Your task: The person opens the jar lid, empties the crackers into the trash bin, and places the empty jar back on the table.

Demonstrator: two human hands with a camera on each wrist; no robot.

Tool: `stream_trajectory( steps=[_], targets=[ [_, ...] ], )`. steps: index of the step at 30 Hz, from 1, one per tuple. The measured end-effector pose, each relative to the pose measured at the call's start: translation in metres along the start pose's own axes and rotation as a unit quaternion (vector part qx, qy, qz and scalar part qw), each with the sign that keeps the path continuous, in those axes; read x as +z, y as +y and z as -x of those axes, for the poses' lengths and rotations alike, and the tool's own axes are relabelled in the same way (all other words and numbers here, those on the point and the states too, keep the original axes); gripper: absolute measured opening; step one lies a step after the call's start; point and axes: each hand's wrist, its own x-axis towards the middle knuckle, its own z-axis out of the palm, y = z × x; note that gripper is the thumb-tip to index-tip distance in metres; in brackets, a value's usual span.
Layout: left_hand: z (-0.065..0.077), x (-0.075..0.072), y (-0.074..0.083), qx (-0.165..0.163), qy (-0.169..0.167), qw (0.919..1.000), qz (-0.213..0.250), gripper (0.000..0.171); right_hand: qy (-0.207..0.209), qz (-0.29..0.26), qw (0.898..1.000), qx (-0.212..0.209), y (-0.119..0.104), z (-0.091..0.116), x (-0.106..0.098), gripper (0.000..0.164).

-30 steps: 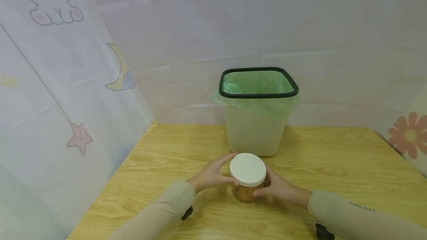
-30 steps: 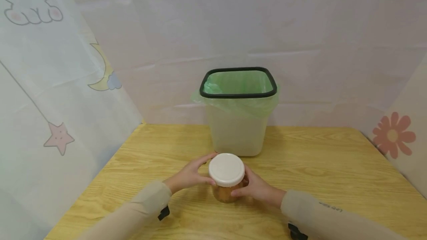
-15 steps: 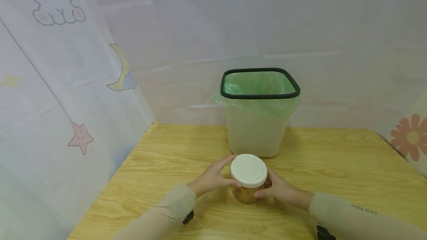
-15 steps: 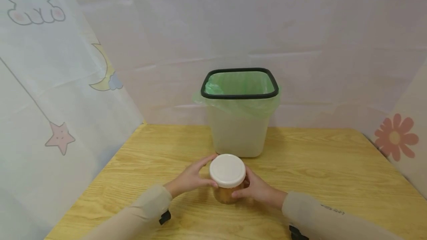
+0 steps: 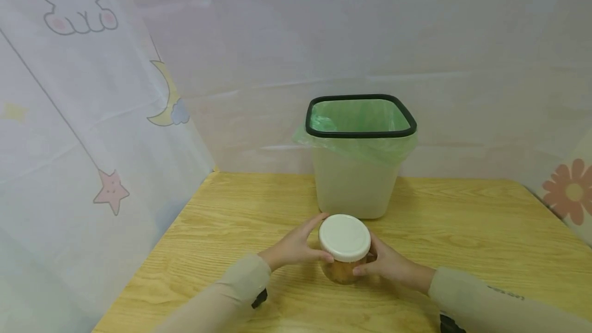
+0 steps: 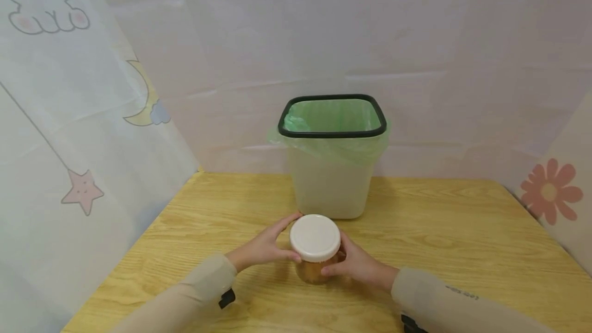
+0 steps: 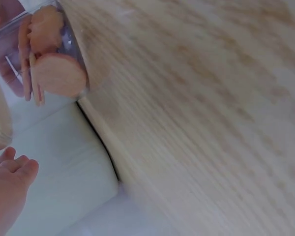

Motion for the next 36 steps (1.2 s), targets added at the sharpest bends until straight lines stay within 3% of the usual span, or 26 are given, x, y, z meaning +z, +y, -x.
stream_trajectory(
  steps=[10, 19, 36],
  targets=[
    [-0.012, -0.016, 0.000, 0.012, -0.049, 0.9986, 0.012, 0.104, 0.014, -0.001, 1.000, 0.004, 0.005, 0.000, 0.000, 0.102],
    [-0.017, -0.024, 0.000, 0.004, -0.084, 0.9957, 0.039, 0.098, 0.008, 0.005, 1.000, 0.002, 0.005, -0.001, -0.001, 0.100],
    [-0.013, -0.015, -0.004, -0.013, -0.051, 0.9964, 0.065, 0.089, 0.003, 0.006, 1.000, 0.006, 0.002, 0.000, 0.000, 0.101]
  ],
)
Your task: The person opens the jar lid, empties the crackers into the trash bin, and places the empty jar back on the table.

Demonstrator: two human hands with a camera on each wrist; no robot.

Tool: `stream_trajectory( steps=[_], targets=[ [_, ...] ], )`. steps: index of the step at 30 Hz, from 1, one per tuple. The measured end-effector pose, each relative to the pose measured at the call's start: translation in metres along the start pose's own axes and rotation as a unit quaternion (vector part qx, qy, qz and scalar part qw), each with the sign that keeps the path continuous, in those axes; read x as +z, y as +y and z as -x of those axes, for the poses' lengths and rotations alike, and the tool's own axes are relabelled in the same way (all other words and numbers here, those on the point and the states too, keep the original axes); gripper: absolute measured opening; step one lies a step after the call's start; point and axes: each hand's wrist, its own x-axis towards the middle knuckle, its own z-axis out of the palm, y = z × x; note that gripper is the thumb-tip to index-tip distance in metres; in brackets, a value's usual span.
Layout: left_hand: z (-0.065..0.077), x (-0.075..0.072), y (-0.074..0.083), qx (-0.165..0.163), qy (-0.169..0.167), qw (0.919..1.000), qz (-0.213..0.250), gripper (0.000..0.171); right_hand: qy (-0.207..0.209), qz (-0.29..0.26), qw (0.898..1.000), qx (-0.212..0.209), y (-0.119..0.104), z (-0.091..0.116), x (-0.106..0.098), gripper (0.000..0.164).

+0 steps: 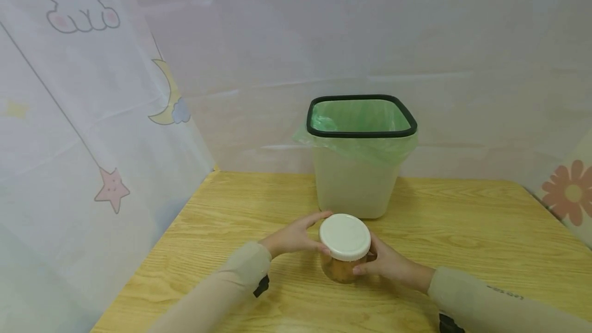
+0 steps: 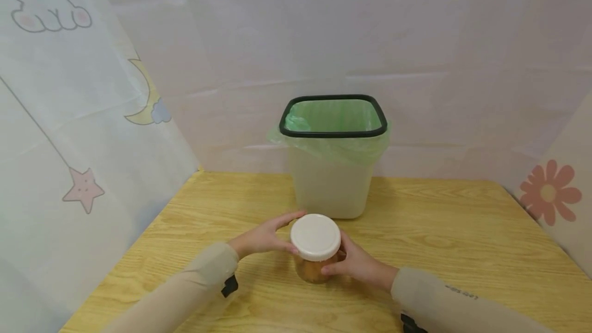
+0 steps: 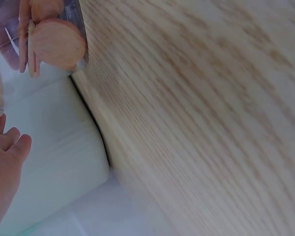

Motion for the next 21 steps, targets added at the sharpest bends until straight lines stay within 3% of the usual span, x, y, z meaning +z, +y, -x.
stream_trajectory(
  steps=[14, 21],
  targets=[
    [0.0058, 0.0068, 0.0005, 0.008, 0.026, 0.9996, 0.004, 0.087, 0.005, -0.007, 1.000, 0.012, 0.0009, 0.0002, -0.0002, 0.101],
    [0.0063, 0.0096, -0.0022, 0.001, 0.031, 0.9991, 0.027, 0.088, 0.014, 0.004, 1.000, 0.003, -0.0017, 0.0004, 0.0019, 0.099]
  ],
)
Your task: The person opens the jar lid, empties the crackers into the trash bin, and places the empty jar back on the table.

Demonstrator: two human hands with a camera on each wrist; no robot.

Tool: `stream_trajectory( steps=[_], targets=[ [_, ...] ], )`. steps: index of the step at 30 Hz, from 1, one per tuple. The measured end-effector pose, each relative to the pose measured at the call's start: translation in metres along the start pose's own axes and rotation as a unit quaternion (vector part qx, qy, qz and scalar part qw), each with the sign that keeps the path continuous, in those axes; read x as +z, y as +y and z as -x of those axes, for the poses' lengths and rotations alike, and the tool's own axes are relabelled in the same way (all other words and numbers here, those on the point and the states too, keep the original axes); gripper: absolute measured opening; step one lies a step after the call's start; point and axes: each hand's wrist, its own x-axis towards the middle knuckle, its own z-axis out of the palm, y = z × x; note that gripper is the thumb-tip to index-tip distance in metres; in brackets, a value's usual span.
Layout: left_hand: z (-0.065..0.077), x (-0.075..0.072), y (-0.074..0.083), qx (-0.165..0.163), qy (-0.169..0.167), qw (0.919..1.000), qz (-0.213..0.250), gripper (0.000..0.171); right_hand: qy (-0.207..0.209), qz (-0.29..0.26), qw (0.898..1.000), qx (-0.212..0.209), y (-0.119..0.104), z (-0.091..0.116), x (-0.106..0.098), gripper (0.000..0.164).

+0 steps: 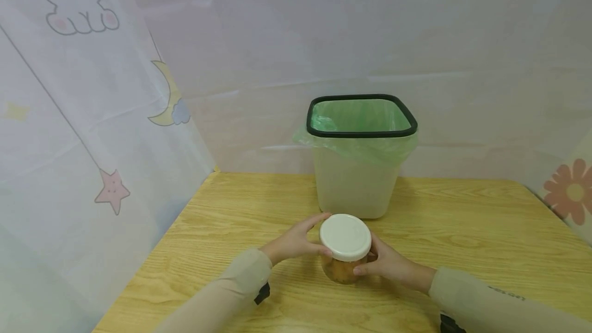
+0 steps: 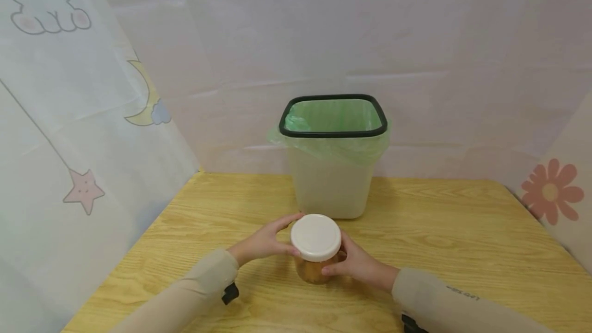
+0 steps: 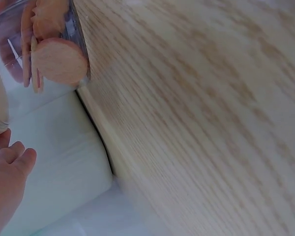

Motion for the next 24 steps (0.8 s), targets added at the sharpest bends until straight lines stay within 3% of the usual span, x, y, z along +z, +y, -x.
stream_trajectory(
  steps=[12, 24],
  targets=[
    [0.003, 0.006, 0.001, 0.006, 0.025, 0.9995, -0.019, 0.088, -0.001, -0.006, 1.000, 0.003, 0.001, 0.001, -0.001, 0.099],
    [0.006, 0.011, 0.003, 0.000, 0.051, 0.9982, -0.033, 0.088, -0.007, -0.001, 1.000, -0.021, 0.001, 0.000, -0.001, 0.100]
  ],
)
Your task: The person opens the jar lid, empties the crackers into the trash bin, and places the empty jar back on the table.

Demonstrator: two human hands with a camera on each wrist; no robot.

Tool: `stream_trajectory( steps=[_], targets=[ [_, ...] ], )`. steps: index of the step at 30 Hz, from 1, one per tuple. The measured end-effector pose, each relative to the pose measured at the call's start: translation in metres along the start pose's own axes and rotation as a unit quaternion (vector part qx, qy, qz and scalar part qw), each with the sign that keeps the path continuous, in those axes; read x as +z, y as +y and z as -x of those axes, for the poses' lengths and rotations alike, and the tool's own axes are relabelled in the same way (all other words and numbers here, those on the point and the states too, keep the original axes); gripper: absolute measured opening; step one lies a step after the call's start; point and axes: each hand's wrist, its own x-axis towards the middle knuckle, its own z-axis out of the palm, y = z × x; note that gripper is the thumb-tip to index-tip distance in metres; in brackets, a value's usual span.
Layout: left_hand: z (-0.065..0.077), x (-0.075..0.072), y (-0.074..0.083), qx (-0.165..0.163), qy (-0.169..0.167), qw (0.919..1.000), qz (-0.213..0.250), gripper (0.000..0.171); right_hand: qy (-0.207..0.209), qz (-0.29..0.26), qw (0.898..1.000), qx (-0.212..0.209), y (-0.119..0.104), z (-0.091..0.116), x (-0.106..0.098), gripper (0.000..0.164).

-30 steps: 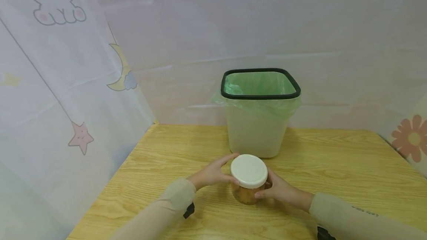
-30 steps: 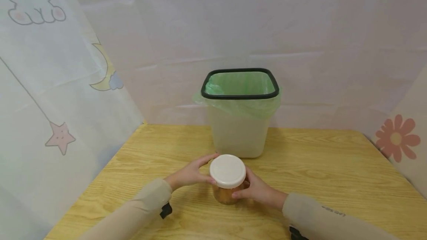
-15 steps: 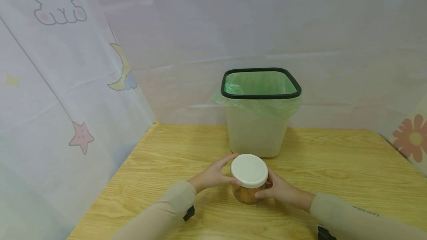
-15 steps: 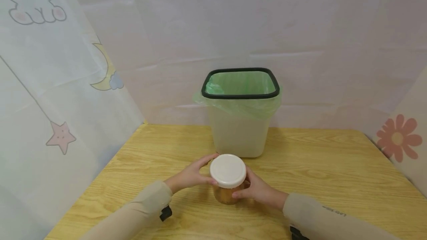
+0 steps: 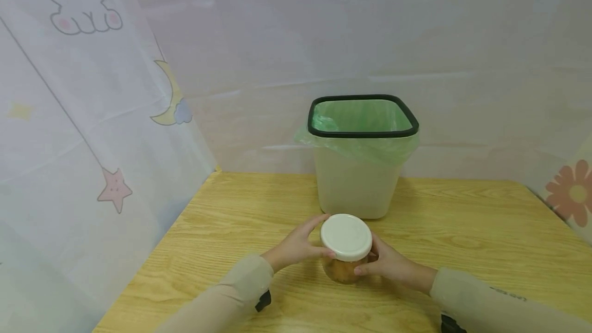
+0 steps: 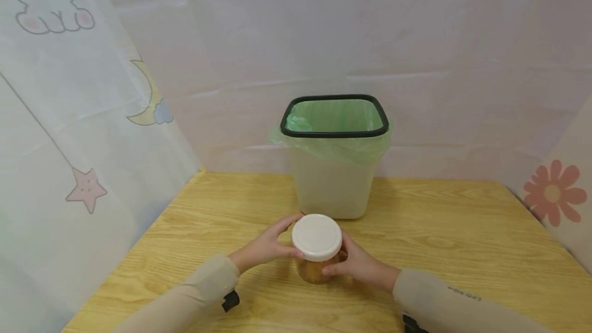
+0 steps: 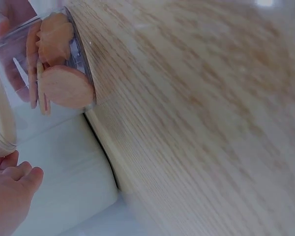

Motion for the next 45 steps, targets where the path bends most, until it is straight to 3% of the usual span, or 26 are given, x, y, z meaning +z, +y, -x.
stream_trajectory(
  steps=[14, 20, 26, 34, 45],
  targets=[
    [0.001, 0.001, 0.001, 0.007, -0.009, 0.9997, -0.023, 0.091, -0.002, -0.004, 1.000, 0.014, 0.000, 0.000, -0.001, 0.101],
    [-0.004, -0.008, 0.005, 0.018, -0.043, 0.9982, -0.037, 0.096, -0.005, -0.004, 0.999, 0.035, 0.000, 0.000, -0.003, 0.101],
    [-0.012, -0.017, 0.005, 0.002, -0.095, 0.9952, -0.022, 0.101, -0.002, -0.007, 0.999, 0.035, 0.000, 0.000, -0.002, 0.102],
    [-0.019, -0.024, 0.000, 0.003, -0.139, 0.9903, -0.006, 0.104, 0.001, -0.005, 1.000, 0.030, -0.001, 0.000, -0.002, 0.102],
    [-0.023, -0.025, -0.004, 0.001, -0.147, 0.9892, 0.004, 0.101, 0.001, -0.004, 0.999, 0.034, 0.000, 0.000, -0.002, 0.101]
  ],
)
